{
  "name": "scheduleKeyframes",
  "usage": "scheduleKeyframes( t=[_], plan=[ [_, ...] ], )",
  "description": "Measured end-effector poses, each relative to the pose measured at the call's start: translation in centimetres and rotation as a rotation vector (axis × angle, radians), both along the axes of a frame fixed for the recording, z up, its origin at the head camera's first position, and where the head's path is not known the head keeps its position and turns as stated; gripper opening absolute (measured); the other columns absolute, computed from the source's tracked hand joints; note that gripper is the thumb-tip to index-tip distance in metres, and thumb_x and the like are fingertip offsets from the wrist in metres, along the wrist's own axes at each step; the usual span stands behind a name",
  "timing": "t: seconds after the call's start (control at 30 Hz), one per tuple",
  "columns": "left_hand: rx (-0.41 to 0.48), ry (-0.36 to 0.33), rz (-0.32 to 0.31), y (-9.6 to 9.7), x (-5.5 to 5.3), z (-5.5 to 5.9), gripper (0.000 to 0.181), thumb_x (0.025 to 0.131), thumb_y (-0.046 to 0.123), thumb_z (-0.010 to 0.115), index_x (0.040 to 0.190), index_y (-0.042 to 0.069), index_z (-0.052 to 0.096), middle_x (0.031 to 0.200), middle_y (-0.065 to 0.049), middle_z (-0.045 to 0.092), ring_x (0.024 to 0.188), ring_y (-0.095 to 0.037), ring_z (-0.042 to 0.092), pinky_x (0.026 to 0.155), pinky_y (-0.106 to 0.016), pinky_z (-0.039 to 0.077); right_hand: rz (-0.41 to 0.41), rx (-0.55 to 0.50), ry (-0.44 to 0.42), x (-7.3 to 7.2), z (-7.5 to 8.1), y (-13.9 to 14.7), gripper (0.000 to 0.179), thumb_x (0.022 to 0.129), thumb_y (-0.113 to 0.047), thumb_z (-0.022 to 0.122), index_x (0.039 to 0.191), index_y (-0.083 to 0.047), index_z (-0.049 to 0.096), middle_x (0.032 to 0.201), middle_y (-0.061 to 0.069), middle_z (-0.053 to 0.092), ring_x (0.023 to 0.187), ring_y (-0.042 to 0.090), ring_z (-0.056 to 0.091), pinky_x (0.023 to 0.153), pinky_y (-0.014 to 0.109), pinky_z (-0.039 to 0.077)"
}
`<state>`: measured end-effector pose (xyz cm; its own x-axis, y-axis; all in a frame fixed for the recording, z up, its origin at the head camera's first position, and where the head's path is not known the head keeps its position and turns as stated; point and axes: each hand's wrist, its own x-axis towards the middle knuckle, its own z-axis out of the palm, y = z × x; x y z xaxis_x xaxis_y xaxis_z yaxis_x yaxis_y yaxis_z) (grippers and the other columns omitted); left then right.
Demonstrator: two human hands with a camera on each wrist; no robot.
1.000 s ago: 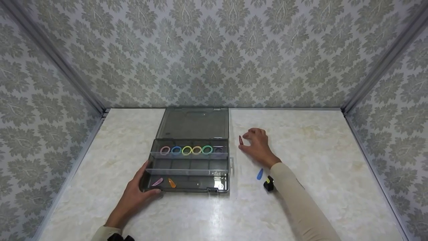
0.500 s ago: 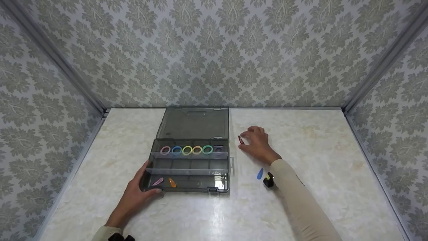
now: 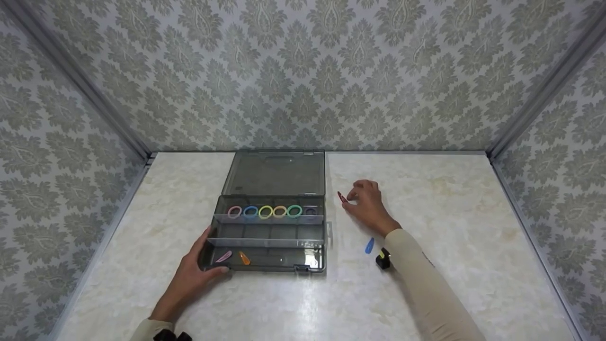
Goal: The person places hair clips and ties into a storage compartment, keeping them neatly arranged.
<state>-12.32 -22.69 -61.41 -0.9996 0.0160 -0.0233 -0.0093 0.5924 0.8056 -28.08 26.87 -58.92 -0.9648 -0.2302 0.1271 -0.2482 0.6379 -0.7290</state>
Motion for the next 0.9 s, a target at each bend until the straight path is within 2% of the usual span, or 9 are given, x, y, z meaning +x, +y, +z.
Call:
scheduleKeyframes(
  t=[0.13, 0.37, 0.47, 0.6, 0.73, 0.9],
  plan=[
    [-0.003, 0.001, 0.004, -0.1, -0.1, 0.0, 0.129, 0.075, 0.068, 0.096, 0.177, 0.037, 0.023, 0.181, -0.008, 0.028, 0.167, -0.038, 0.025, 0.132, -0.063, 0.025, 0.013, -0.022, 0.036, 0.0, 0.1, -0.1, 0.009, 0.101, -0.010, 0.080, 0.100, -0.001, 0.078, 0.151, 0.026, 0.052, 0.148, 0.046, 0.032, 0.122, 0.064, 0.029],
    [0.000, 0.018, -0.002, -0.2, 0.0, -0.3, 0.130, 0.073, 0.067, 0.097, 0.177, 0.036, 0.024, 0.181, -0.008, 0.029, 0.168, -0.038, 0.023, 0.132, -0.063, 0.025, -0.014, -0.027, 0.053, -0.1, 0.0, -0.3, 0.008, 0.101, -0.007, 0.079, 0.100, 0.000, 0.080, 0.143, 0.024, 0.059, 0.143, 0.042, 0.039, 0.119, 0.061, 0.034],
    [0.003, 0.034, -0.009, -0.1, 0.0, -0.3, 0.130, 0.073, 0.066, 0.098, 0.177, 0.035, 0.025, 0.180, -0.007, 0.031, 0.167, -0.037, 0.024, 0.132, -0.062, 0.025, -0.012, -0.024, 0.090, 0.0, 0.0, -0.3, 0.007, 0.099, -0.006, 0.080, 0.097, 0.001, 0.081, 0.139, 0.024, 0.063, 0.141, 0.043, 0.042, 0.118, 0.060, 0.035],
    [0.006, 0.038, -0.011, -0.1, 0.0, -0.3, 0.129, 0.073, 0.065, 0.097, 0.177, 0.036, 0.025, 0.180, -0.007, 0.031, 0.167, -0.037, 0.025, 0.132, -0.063, 0.026, 0.008, -0.050, 0.142, 0.2, 0.3, -0.4, 0.005, 0.097, -0.002, 0.081, 0.095, 0.002, 0.080, 0.135, 0.027, 0.065, 0.137, 0.045, 0.044, 0.115, 0.060, 0.035],
    [0.006, 0.015, 0.000, -0.1, 0.0, -0.2, 0.129, 0.073, 0.068, 0.096, 0.176, 0.038, 0.024, 0.180, -0.007, 0.030, 0.167, -0.037, 0.024, 0.132, -0.063, 0.025, 0.029, -0.088, 0.156, 0.6, 1.1, -0.8, 0.003, 0.098, -0.001, 0.080, 0.097, 0.002, 0.080, 0.134, 0.026, 0.065, 0.135, 0.043, 0.045, 0.112, 0.059, 0.036],
    [0.002, 0.010, -0.001, -0.2, 0.0, -0.2, 0.129, 0.074, 0.067, 0.097, 0.177, 0.036, 0.024, 0.181, -0.008, 0.029, 0.168, -0.039, 0.020, 0.133, -0.063, 0.024, 0.073, -0.090, 0.233, 1.1, 1.7, -1.4, 0.004, 0.097, -0.002, 0.083, 0.095, -0.001, 0.079, 0.129, 0.026, 0.068, 0.130, 0.044, 0.049, 0.111, 0.058, 0.037]
  ],
)
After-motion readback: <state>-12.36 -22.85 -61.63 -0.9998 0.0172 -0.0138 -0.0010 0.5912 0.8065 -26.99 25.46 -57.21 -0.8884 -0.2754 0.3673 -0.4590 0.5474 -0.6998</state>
